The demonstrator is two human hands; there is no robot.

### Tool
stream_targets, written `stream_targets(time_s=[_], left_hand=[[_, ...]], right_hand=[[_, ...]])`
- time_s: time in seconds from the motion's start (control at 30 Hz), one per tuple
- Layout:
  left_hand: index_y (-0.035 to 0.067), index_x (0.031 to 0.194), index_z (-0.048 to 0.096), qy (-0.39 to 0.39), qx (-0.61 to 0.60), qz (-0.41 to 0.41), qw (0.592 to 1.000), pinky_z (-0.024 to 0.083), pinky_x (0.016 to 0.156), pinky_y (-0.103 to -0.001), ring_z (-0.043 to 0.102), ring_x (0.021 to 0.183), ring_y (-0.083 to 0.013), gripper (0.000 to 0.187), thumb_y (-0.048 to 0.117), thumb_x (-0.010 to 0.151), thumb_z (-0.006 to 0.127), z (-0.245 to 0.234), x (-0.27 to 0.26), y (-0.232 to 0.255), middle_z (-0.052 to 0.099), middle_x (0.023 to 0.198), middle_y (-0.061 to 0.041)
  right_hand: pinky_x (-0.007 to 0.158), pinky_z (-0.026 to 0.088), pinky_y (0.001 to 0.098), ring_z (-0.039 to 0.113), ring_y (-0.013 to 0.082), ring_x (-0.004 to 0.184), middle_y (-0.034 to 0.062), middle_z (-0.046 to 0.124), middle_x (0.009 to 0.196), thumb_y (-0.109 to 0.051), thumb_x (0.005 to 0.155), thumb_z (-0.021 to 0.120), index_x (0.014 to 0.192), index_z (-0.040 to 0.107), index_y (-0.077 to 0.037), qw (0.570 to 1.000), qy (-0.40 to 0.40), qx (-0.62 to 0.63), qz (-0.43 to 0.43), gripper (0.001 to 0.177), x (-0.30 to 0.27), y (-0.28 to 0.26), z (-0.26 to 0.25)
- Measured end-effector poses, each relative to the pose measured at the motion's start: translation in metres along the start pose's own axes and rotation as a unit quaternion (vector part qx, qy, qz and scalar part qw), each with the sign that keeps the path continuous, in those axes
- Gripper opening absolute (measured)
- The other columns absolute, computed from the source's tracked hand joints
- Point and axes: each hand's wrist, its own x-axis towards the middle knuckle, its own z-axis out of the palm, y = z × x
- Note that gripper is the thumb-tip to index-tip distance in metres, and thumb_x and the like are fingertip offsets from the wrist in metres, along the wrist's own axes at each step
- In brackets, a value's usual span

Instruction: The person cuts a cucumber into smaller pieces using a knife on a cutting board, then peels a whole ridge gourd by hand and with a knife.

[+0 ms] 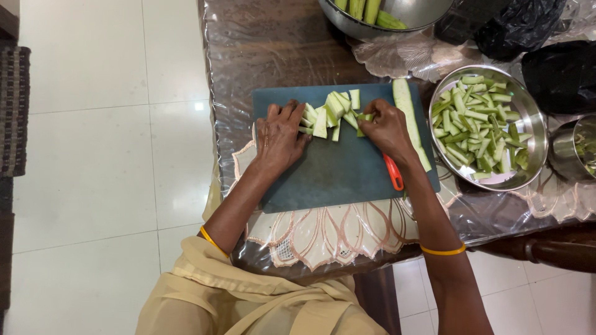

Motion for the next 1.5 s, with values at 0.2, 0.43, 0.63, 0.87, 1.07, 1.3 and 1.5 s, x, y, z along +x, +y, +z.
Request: stream_targets(time_s=[0.2, 0.43, 0.63, 0.87, 1.07, 1.3, 1.5], left_hand=[[0.006, 0.136, 0.06, 0.004, -0.003, -0.001, 1.0, 0.046, 0.079, -0.051, 0.056, 0.114, -0.0315, 0.071, 0.022, 0.072, 0.087, 0.002, 0.001, -0.002, 0.061, 0.14, -0.011], [0.004, 0.14, 0.054, -0.025, 0.012, -0.027, 0.999, 0.047, 0.08, -0.054, 0.055, 0.116, -0.0326, 0.078, 0.02, 0.07, 0.087, 0.0, 0.003, 0.006, 0.057, 0.144, -0.013], [-0.005, 0.143, 0.045, -0.062, 0.003, -0.03, 0.998, 0.052, 0.076, -0.057, 0.055, 0.114, -0.0399, 0.09, 0.009, 0.065, 0.087, 0.007, 0.015, 0.005, 0.053, 0.142, -0.023], [-0.002, 0.144, 0.049, -0.081, 0.011, 0.019, 0.997, 0.055, 0.085, -0.049, 0.061, 0.104, -0.0436, 0.083, -0.003, 0.067, 0.08, 0.029, 0.03, 0.002, 0.06, 0.121, -0.021], [-0.002, 0.121, 0.058, -0.084, -0.011, 0.026, 0.996, 0.053, 0.085, -0.052, 0.063, 0.101, -0.0461, 0.056, 0.001, 0.071, 0.081, 0.025, 0.025, 0.012, 0.059, 0.114, -0.024], [0.0, 0.121, 0.062, -0.05, -0.079, 0.005, 0.996, 0.053, 0.089, -0.051, 0.065, 0.104, -0.0461, 0.05, -0.005, 0.073, 0.075, 0.037, 0.019, 0.015, 0.063, 0.115, -0.024], [-0.001, 0.122, 0.065, -0.035, -0.174, -0.046, 0.983, 0.052, 0.093, -0.047, 0.065, 0.107, -0.0435, 0.062, 0.008, 0.065, 0.087, 0.047, 0.03, 0.025, 0.067, 0.116, -0.024]], right_hand=[[0.055, 0.049, 0.0254, 0.056, 0.0062, 0.064, -0.0009, 0.061, 0.077, -0.004, 0.089, 0.067, 0.109, 0.065, 0.004, 0.962, -0.049, 0.267, 0.021, 0.021, -0.008, 0.004, 0.0], [0.063, 0.051, 0.0382, 0.064, 0.0243, 0.067, 0.0161, 0.068, 0.079, -0.016, 0.097, 0.065, 0.108, 0.073, 0.005, 0.997, 0.026, 0.07, -0.031, 0.025, 0.005, 0.001, 0.0], [0.074, 0.053, 0.0476, 0.07, 0.0385, 0.08, 0.026, 0.071, 0.087, -0.041, 0.102, 0.065, 0.111, 0.074, 0.003, 0.992, -0.005, -0.069, -0.109, 0.046, 0.049, -0.012, 0.0], [0.071, 0.056, 0.0432, 0.073, 0.0324, 0.082, 0.0197, 0.073, 0.095, -0.056, 0.088, 0.072, 0.121, 0.07, 0.001, 0.982, -0.102, 0.03, -0.153, 0.066, 0.043, -0.024, 0.024], [0.074, 0.051, 0.0493, 0.067, 0.04, 0.09, 0.0197, 0.066, 0.099, -0.055, 0.055, 0.091, 0.138, 0.057, -0.005, 0.961, -0.145, -0.16, -0.172, 0.102, 0.01, -0.05, 0.013], [0.088, 0.054, 0.0469, 0.067, 0.0418, 0.101, 0.0233, 0.068, 0.112, -0.029, 0.068, 0.083, 0.14, 0.057, 0.002, 0.971, -0.129, -0.071, -0.188, 0.083, 0.006, -0.03, 0.025], [0.086, 0.057, 0.0308, 0.069, 0.0158, 0.097, 0.0127, 0.076, 0.11, -0.014, 0.08, 0.08, 0.132, 0.063, 0.004, 0.966, -0.114, 0.214, -0.092, 0.058, 0.0, -0.01, 0.031]])
